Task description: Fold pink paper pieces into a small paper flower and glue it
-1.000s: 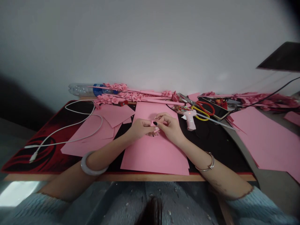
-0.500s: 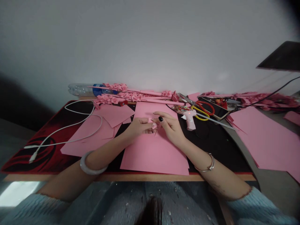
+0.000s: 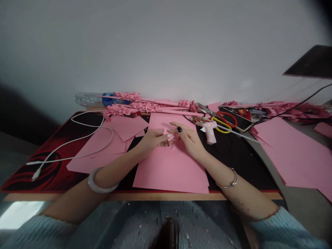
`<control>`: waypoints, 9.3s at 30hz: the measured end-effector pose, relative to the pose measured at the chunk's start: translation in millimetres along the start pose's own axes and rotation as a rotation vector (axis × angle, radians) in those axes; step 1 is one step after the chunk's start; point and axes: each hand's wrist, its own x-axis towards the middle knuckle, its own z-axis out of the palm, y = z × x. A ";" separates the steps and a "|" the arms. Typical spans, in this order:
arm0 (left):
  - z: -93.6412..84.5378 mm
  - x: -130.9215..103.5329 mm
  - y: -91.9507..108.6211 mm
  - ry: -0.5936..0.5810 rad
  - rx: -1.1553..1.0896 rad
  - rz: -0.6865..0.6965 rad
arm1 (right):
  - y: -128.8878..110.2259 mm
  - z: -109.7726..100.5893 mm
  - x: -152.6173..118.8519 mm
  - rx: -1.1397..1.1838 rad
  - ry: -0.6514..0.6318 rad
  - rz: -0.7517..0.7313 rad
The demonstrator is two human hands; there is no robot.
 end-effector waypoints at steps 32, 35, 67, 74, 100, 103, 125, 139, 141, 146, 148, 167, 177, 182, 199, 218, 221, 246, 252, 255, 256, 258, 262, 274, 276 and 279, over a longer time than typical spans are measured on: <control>4.7 -1.9 5.2 -0.172 0.245 -0.089 | 13.6 -1.4 2.1 -0.173 -0.153 0.128; 4.5 -1.6 3.8 -0.170 0.244 -0.077 | 12.8 -2.5 2.0 -0.173 -0.160 0.135; 4.8 -1.0 -2.4 -0.022 0.452 0.174 | 4.8 3.6 -0.3 -0.312 -0.089 -0.006; 7.0 -5.4 1.8 0.017 0.804 0.374 | 8.2 2.2 -0.8 -0.241 -0.151 0.056; 9.7 -7.7 2.4 -0.006 0.984 0.519 | 1.3 -1.1 -0.1 -0.140 -0.113 0.131; 7.9 -5.3 1.5 0.026 0.899 0.490 | 2.9 -1.1 -0.1 -0.136 -0.110 0.165; -5.1 4.4 0.7 0.006 0.336 0.114 | 8.5 2.0 0.4 -0.163 -0.141 0.173; -2.3 4.7 2.7 0.033 0.150 0.030 | 13.5 3.0 0.2 0.070 -0.063 0.298; -1.9 4.5 3.3 0.023 0.136 0.015 | 12.3 2.8 0.2 0.063 -0.075 0.301; -1.5 3.3 3.8 0.032 0.181 0.022 | 12.6 4.3 -0.6 0.011 -0.031 0.250; -1.4 3.2 3.6 0.041 0.195 0.032 | 12.0 4.5 -0.6 0.014 0.042 0.188; 0.8 1.2 6.3 0.099 0.248 -0.015 | 6.5 4.7 -0.7 -0.052 0.046 0.037; -1.0 0.1 -0.5 -0.052 0.256 -0.002 | 8.9 8.6 -1.7 0.121 0.039 0.140; 2.7 -2.0 3.1 -0.068 0.209 -0.073 | 7.4 8.6 -0.8 0.136 0.065 0.117; 3.0 0.0 2.5 -0.045 -0.087 -0.200 | -0.5 2.3 -1.4 0.117 0.043 0.035; -3.5 1.7 3.6 -0.138 -0.276 -0.259 | -2.8 -0.6 -4.6 0.035 0.046 -0.093; -2.6 0.7 3.8 -0.150 -0.259 -0.217 | -0.8 -0.7 -4.6 0.062 0.042 -0.089; -1.7 1.9 3.8 -0.159 0.324 -0.031 | 10.2 0.7 2.8 -0.057 -0.254 0.123; -3.8 3.0 0.6 -0.138 0.347 -0.002 | 10.2 -0.1 1.9 -0.139 -0.196 0.117; -4.6 3.3 -1.6 -0.082 0.400 0.053 | 11.3 -0.7 1.2 -0.174 -0.156 0.154; -4.8 3.5 -2.3 -0.062 0.420 0.074 | 11.7 -0.7 1.2 -0.175 -0.146 0.162; -5.3 4.2 -3.1 -0.027 0.444 0.105 | 12.3 -0.6 1.2 -0.165 -0.133 0.167; -5.3 5.3 -2.2 0.002 0.427 0.113 | 12.6 -0.2 1.5 -0.117 -0.109 0.167; -10.1 4.6 0.5 0.087 0.587 0.230 | 16.1 0.2 0.3 -0.104 -0.115 0.160; -12.0 5.0 1.1 0.095 0.655 0.248 | 16.0 0.1 0.2 -0.100 -0.112 0.159; -13.9 5.7 1.8 0.098 0.719 0.269 | 15.6 0.1 0.3 -0.089 -0.110 0.164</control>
